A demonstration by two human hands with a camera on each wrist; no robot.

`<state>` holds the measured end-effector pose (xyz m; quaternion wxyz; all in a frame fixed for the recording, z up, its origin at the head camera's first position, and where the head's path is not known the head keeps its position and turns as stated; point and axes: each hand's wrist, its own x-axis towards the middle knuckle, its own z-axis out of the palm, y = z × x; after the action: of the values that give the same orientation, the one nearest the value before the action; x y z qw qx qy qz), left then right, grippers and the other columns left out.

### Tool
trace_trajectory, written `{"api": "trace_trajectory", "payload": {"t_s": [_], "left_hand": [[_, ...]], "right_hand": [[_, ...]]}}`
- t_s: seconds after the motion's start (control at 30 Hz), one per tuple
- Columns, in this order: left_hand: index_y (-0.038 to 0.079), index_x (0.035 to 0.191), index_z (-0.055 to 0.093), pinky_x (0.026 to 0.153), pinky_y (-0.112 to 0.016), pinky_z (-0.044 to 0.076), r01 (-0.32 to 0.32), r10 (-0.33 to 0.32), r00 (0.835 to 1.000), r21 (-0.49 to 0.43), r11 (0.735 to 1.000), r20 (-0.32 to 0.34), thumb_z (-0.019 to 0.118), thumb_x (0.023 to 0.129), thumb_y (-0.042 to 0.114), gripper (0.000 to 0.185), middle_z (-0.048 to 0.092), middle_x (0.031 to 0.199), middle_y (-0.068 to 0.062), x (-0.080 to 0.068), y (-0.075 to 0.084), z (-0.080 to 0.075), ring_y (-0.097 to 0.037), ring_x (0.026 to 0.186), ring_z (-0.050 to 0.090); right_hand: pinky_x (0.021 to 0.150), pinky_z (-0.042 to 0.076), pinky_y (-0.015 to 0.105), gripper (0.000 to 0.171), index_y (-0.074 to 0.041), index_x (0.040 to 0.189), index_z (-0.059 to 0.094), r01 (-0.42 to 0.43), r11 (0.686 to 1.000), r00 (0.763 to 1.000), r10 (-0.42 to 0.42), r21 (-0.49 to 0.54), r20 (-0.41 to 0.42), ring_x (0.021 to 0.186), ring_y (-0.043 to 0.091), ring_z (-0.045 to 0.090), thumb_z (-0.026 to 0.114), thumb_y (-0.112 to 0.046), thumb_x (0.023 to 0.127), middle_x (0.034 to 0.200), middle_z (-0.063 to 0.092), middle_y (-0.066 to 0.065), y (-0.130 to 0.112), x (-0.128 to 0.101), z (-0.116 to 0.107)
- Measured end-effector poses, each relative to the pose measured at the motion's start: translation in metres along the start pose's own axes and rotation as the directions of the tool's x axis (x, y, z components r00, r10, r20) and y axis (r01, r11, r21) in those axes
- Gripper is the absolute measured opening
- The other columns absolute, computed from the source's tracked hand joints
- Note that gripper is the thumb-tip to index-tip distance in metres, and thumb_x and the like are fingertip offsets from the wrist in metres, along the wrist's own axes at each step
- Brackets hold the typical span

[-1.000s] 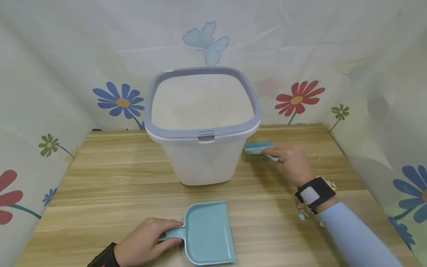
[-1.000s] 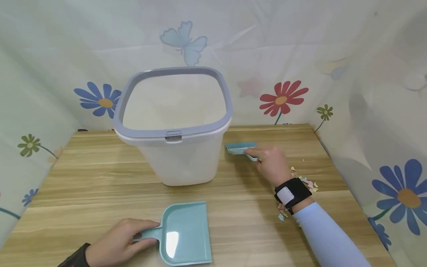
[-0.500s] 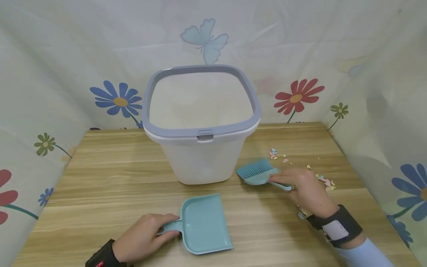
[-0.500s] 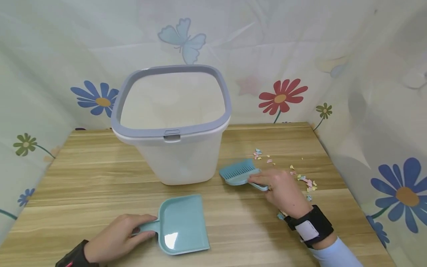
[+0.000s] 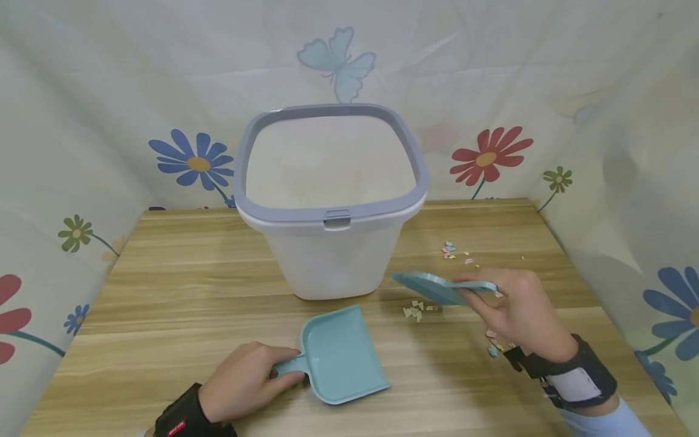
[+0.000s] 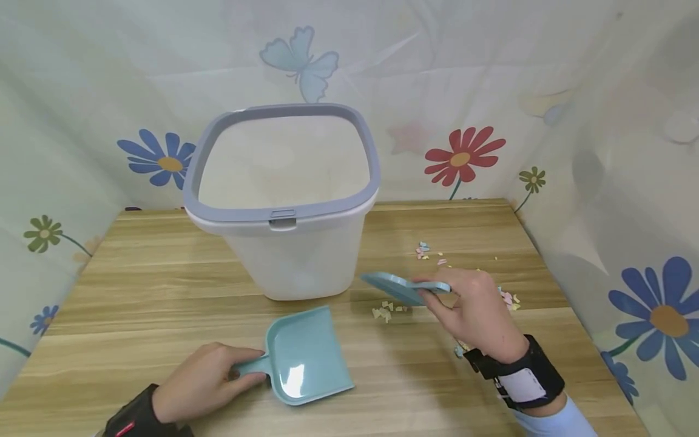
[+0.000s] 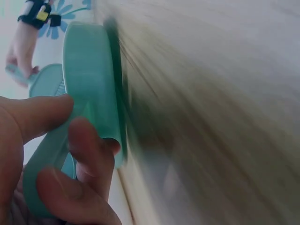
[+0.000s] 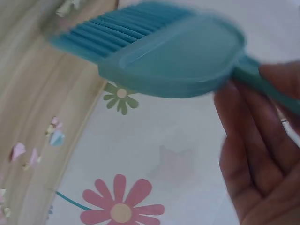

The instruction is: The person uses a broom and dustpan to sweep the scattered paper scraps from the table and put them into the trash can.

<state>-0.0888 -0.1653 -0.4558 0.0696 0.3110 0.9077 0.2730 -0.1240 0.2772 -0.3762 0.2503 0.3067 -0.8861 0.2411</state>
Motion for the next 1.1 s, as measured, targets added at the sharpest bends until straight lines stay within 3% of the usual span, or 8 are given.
{"api": "trace_trajectory", "payload": {"t_s": [0.17, 0.23, 0.3, 0.47, 0.7, 0.83, 1.1], "left_hand": [[0.024, 0.104, 0.08, 0.055, -0.015, 0.037, -0.019, 0.019, 1.0, -0.006, 1.0, 0.012, 0.071, 0.098, 0.044, 0.023, 0.044, 0.064, 0.023, 0.009, 0.01, 0.003, 0.009, 0.056, 0.038], [0.025, 0.093, 0.077, 0.052, -0.014, 0.033, -0.022, 0.022, 1.0, -0.007, 1.0, 0.021, 0.072, 0.098, 0.041, 0.018, 0.038, 0.062, 0.022, 0.013, 0.014, 0.005, 0.009, 0.054, 0.034], [0.026, 0.084, 0.072, 0.049, -0.015, 0.028, -0.016, 0.016, 0.999, -0.009, 1.0, 0.033, 0.073, 0.097, 0.04, 0.019, 0.033, 0.061, 0.021, 0.016, 0.017, 0.007, 0.009, 0.053, 0.031], [0.029, 0.074, 0.059, 0.047, -0.017, 0.022, 0.0, 0.001, 0.998, -0.019, 1.0, 0.055, 0.073, 0.097, 0.039, 0.029, 0.029, 0.059, 0.019, 0.02, 0.022, 0.011, 0.008, 0.05, 0.027], [0.028, 0.071, 0.055, 0.047, -0.017, 0.021, -0.002, 0.003, 0.999, -0.044, 0.999, 0.035, 0.075, 0.096, 0.036, 0.033, 0.028, 0.059, 0.019, 0.023, 0.023, 0.012, 0.008, 0.05, 0.025], [0.028, 0.069, 0.053, 0.047, -0.016, 0.02, -0.012, 0.012, 1.0, -0.036, 0.999, 0.024, 0.076, 0.095, 0.035, 0.036, 0.027, 0.059, 0.02, 0.023, 0.023, 0.011, 0.009, 0.05, 0.025], [0.027, 0.066, 0.048, 0.047, -0.012, 0.016, -0.029, 0.029, 1.0, -0.011, 1.0, -0.004, 0.077, 0.094, 0.033, 0.041, 0.025, 0.06, 0.02, 0.023, 0.023, 0.012, 0.01, 0.051, 0.022]], "right_hand": [[0.05, 0.043, 0.015, 0.023, -0.001, 0.099, 0.08, -0.104, 0.984, 0.99, 0.088, -0.143, -0.111, 0.054, 0.008, 0.062, 0.078, -0.001, 0.076, 0.08, 0.078, 0.008, -0.003, 0.011, 0.002], [0.05, 0.044, 0.017, 0.022, 0.0, 0.099, 0.08, -0.134, 0.974, 0.985, 0.111, -0.185, -0.131, 0.053, 0.01, 0.063, 0.075, -0.001, 0.077, 0.076, 0.077, 0.009, -0.003, 0.013, 0.006], [0.049, 0.046, 0.021, 0.021, 0.001, 0.097, 0.079, -0.154, 0.96, 0.982, 0.123, -0.232, -0.141, 0.053, 0.011, 0.062, 0.073, -0.002, 0.078, 0.072, 0.074, 0.008, -0.002, 0.014, 0.012], [0.047, 0.044, 0.028, 0.004, -0.001, 0.075, 0.07, -0.167, 0.937, 0.984, 0.138, -0.305, -0.114, 0.051, 0.011, 0.056, 0.072, -0.003, 0.077, 0.059, 0.065, 0.006, -0.005, 0.015, 0.027], [0.048, 0.039, 0.022, 0.025, -0.011, 0.064, 0.057, -0.116, 0.964, 0.992, 0.098, -0.24, -0.086, 0.051, 0.006, 0.05, 0.076, -0.004, 0.078, 0.057, 0.06, 0.001, -0.027, 0.019, 0.045], [0.049, 0.041, 0.019, 0.026, -0.014, 0.064, 0.057, -0.082, 0.986, 0.994, 0.07, -0.149, -0.084, 0.051, 0.005, 0.051, 0.075, -0.003, 0.079, 0.058, 0.059, -0.001, -0.041, 0.02, 0.053], [0.05, 0.041, 0.015, 0.023, -0.016, 0.066, 0.06, -0.066, 0.997, 0.996, 0.063, -0.048, -0.067, 0.052, 0.003, 0.052, 0.072, -0.004, 0.081, 0.059, 0.058, -0.005, -0.065, 0.022, 0.063]]}}
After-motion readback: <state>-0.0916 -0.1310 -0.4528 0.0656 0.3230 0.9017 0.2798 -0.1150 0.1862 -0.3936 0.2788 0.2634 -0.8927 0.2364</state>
